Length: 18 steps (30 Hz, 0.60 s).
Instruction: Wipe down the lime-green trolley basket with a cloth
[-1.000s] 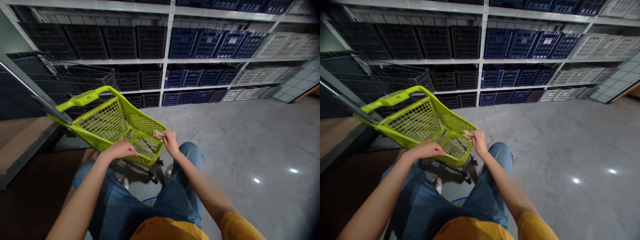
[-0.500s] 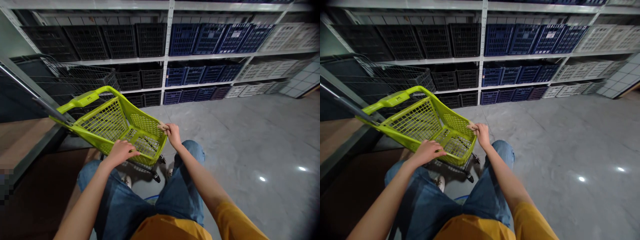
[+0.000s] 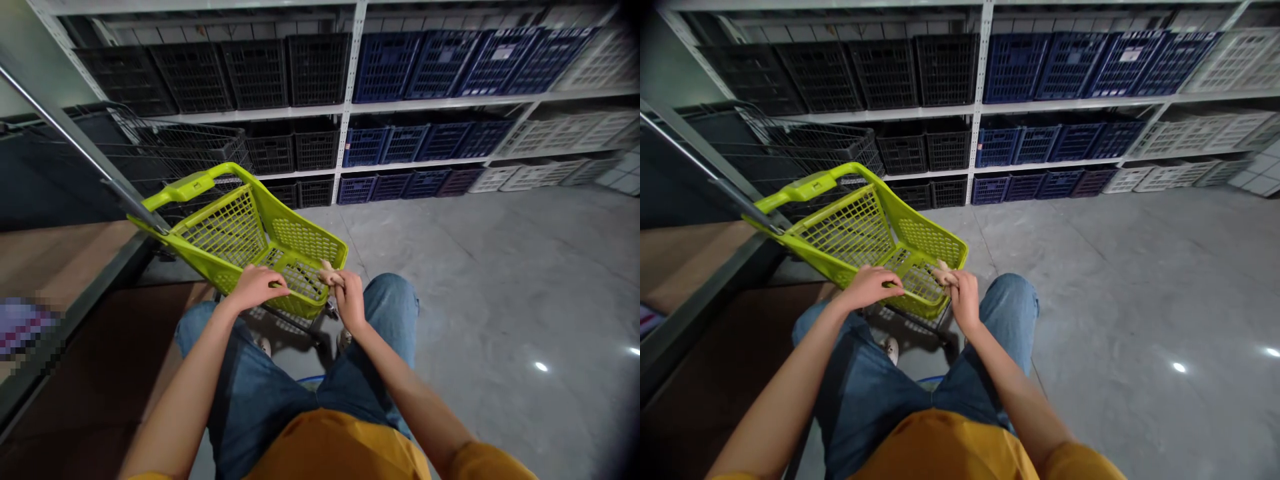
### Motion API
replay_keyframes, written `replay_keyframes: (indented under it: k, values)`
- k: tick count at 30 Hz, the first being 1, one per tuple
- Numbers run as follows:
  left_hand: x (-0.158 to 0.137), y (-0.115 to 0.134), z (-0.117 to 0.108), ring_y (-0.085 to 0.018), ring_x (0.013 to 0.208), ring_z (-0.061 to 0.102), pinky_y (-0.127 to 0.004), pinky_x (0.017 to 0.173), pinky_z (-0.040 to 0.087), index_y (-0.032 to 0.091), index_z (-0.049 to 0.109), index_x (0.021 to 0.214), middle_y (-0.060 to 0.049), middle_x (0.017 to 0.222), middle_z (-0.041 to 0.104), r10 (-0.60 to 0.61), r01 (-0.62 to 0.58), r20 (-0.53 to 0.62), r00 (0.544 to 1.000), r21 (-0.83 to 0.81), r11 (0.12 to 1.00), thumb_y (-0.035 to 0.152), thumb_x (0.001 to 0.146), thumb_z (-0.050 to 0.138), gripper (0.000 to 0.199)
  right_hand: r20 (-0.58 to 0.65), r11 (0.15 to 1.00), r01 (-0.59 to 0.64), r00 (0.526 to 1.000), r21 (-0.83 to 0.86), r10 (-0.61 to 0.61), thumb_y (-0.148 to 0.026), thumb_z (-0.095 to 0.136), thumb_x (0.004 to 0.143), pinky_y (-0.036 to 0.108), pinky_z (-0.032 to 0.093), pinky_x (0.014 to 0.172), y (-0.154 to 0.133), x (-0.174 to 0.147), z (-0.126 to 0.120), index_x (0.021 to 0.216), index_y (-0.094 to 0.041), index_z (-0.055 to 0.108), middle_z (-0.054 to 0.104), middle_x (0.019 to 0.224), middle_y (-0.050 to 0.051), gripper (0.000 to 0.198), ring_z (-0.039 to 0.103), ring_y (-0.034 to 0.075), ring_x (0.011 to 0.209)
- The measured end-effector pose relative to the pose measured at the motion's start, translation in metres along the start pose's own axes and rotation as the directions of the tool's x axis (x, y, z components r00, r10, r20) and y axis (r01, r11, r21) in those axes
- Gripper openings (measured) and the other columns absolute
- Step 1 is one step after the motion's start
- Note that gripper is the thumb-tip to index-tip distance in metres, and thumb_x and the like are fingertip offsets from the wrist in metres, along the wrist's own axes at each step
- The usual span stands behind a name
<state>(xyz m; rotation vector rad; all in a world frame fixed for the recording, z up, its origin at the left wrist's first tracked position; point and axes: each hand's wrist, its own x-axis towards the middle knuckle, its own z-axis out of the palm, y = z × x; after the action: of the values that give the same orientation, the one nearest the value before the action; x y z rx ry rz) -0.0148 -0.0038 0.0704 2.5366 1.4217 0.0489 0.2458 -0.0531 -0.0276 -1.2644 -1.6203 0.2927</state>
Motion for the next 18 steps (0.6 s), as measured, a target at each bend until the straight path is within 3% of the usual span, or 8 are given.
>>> replay_keyframes:
  k: [4,7,13,15,18]
  values:
    - [0.000,-0.001,-0.003,-0.018,0.105,0.063,-0.032,0.091,0.032,0.032,0.074,0.094,0.003,0.104,0.077,-0.020,0.021,0.026,0.999,-0.035,0.999,0.059,0.090,0.052,0.035,0.058,0.998,0.056,0.997,0.000,-0.056,-0.009,0.044,0.088,0.047,0.046,0.097,-0.025,-0.029,0.012,0.116,-0.027,0.059,0.061,0.117,0.010,0.036,0.053,0.027,0.111]
    - [-0.001,-0.002,-0.004,-0.018,0.106,0.063,-0.031,0.091,0.032,0.032,0.074,0.093,0.003,0.105,0.077,-0.024,0.025,0.029,0.999,-0.036,0.999,0.059,0.091,0.051,0.036,0.079,0.994,0.110,0.991,0.024,-0.112,-0.009,0.046,0.088,0.046,0.046,0.097,-0.024,-0.038,0.012,0.118,-0.028,0.059,0.058,0.118,0.010,0.038,0.053,0.027,0.113]
    - [-0.002,-0.002,0.001,-0.017,0.100,0.064,-0.032,0.087,0.031,0.033,0.074,0.088,0.006,0.099,0.077,0.001,-0.003,-0.031,1.000,-0.054,0.999,0.059,0.089,0.054,0.033,-0.020,0.999,-0.039,0.999,0.010,0.039,-0.012,0.044,0.089,0.046,0.045,0.099,0.020,0.017,-0.005,0.110,-0.022,0.060,0.059,0.113,0.012,0.028,0.052,0.026,0.111]
    - [-0.001,-0.002,0.003,-0.017,0.098,0.064,-0.032,0.086,0.031,0.033,0.074,0.086,0.006,0.097,0.077,-0.007,0.003,-0.062,0.998,-0.053,0.999,0.058,0.089,0.055,0.031,-0.088,0.997,-0.076,0.993,0.027,0.078,-0.010,0.044,0.087,0.046,0.045,0.099,0.012,0.016,0.002,0.108,-0.022,0.060,0.059,0.111,0.011,0.029,0.052,0.026,0.109]
    - [-0.001,-0.005,0.005,-0.018,0.095,0.065,-0.032,0.082,0.032,0.032,0.074,0.085,0.005,0.094,0.077,-0.012,0.009,-0.074,0.997,-0.032,0.999,0.057,0.088,0.058,0.029,-0.132,0.998,-0.033,0.990,0.062,0.041,-0.007,0.043,0.086,0.046,0.044,0.098,-0.017,-0.013,0.018,0.111,-0.024,0.059,0.060,0.112,0.009,0.034,0.052,0.025,0.110]
